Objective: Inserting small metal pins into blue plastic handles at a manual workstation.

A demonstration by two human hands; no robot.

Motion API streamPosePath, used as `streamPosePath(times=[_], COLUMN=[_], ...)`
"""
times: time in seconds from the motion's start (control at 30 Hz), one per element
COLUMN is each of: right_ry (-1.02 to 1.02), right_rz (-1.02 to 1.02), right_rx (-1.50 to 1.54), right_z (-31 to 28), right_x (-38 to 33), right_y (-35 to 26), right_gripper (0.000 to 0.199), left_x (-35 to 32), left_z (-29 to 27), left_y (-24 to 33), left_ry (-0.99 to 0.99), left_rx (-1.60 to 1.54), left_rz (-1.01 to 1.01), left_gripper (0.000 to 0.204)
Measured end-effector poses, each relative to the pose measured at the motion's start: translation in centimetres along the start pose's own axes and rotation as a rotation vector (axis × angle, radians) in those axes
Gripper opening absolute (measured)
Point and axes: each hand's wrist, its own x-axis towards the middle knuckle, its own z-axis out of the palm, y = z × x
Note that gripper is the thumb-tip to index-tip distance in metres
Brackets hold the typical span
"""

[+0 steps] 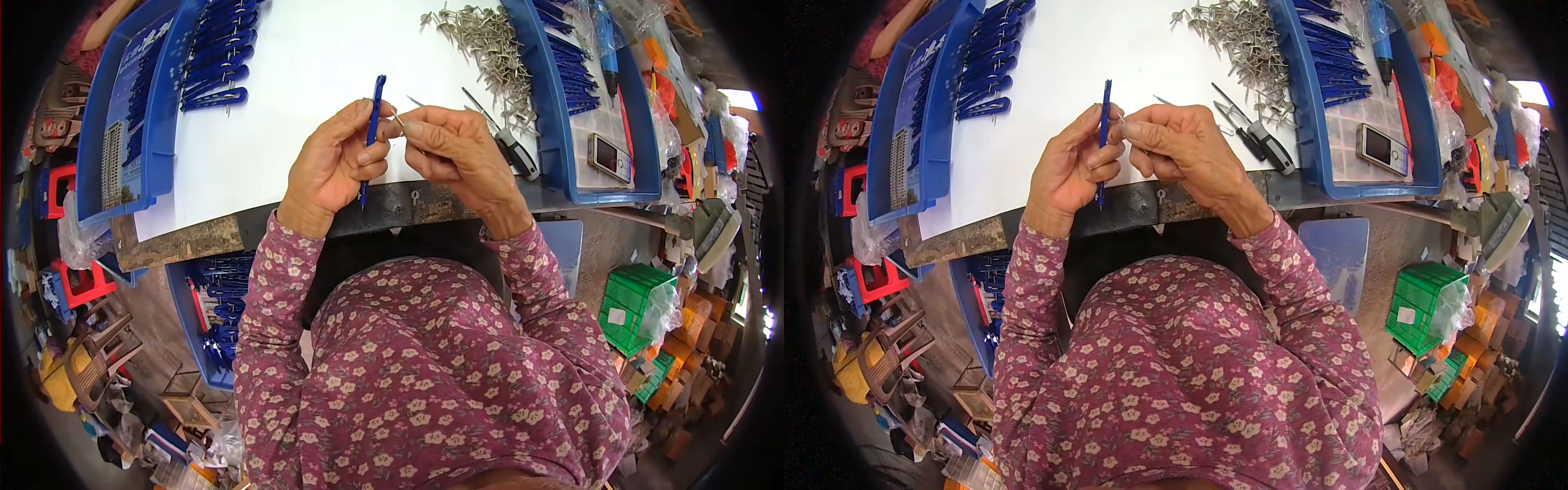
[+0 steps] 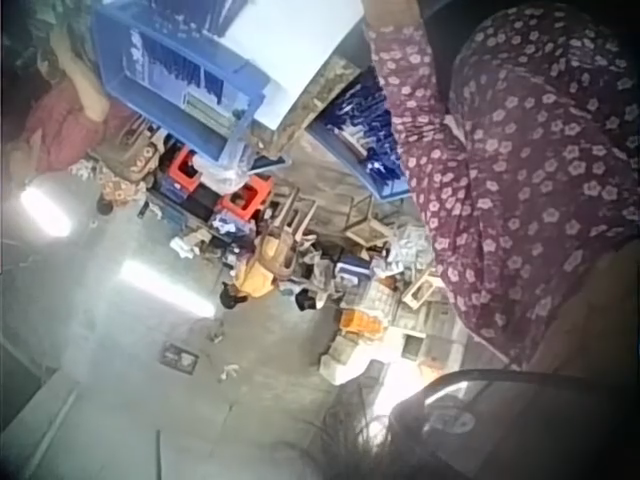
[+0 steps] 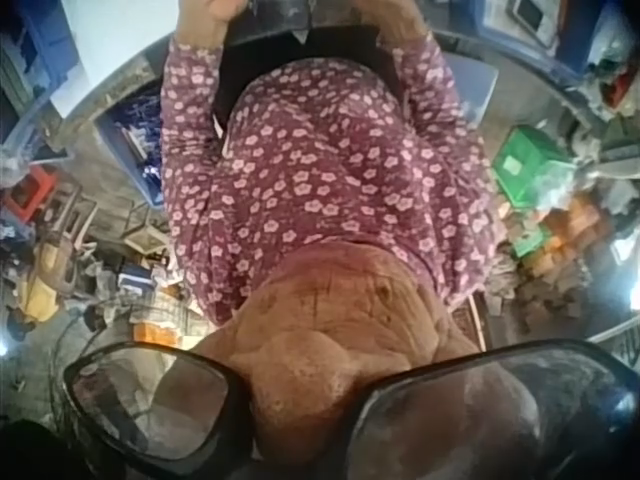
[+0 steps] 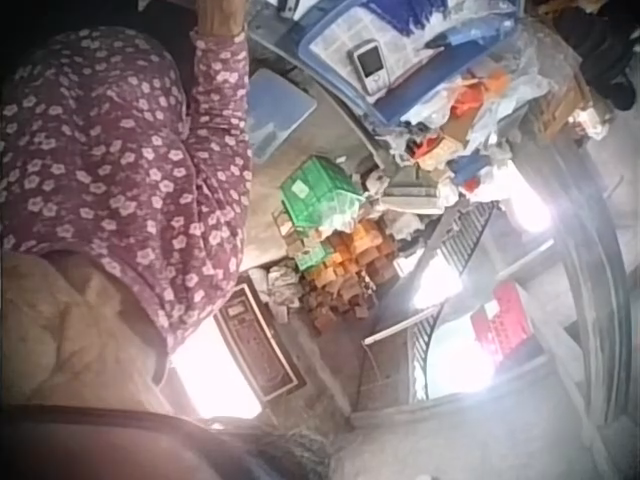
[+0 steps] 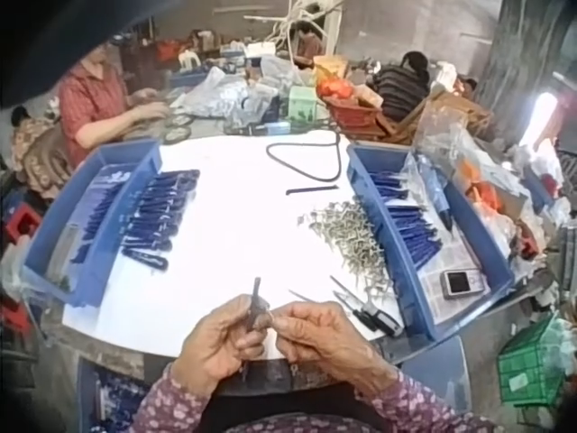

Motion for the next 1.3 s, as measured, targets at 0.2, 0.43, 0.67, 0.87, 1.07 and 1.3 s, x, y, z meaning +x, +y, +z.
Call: streamPosePath(times=[0.2,0.43,0.67,0.87,1.07,1.3], right_ry=[-0.028,-0.046,-0.075,-0.088,-0.103,-0.111], right_rz=[0.027,0.055,0.046,0.039,0.045,0.033], right_rx=[0.063,0.231,0.318,0.348,0.267,0.360], right_z=[-0.5,-1.3,-2.0,-2.0,-1.5,-2.0], right_x=[0.0,-0.1,0.1,-0.2,-0.6,-0.4], right_y=[0.2,0.7,1.3,1.6,0.9,1.5], right_gripper=[0.027,0.026,0.026,0.026,0.026,0.027], left_x=[0.2,0.6,0.7,0.5,0.2,0.2], left_z=[0.4,0.5,0.4,0.6,0.9,1.1], left_y=[-0.1,-0.6,-0.9,-1.0,-1.0,-1.0], left_ry=[-0.006,0.008,0.022,0.029,0.054,0.087], left_rx=[0.041,0.025,0.048,0.125,0.163,0.246], left_rz=[-0.029,-0.068,-0.037,-0.007,0.023,0.054], left_gripper=[0.026,0.023,0.019,0.020,0.020,0.020])
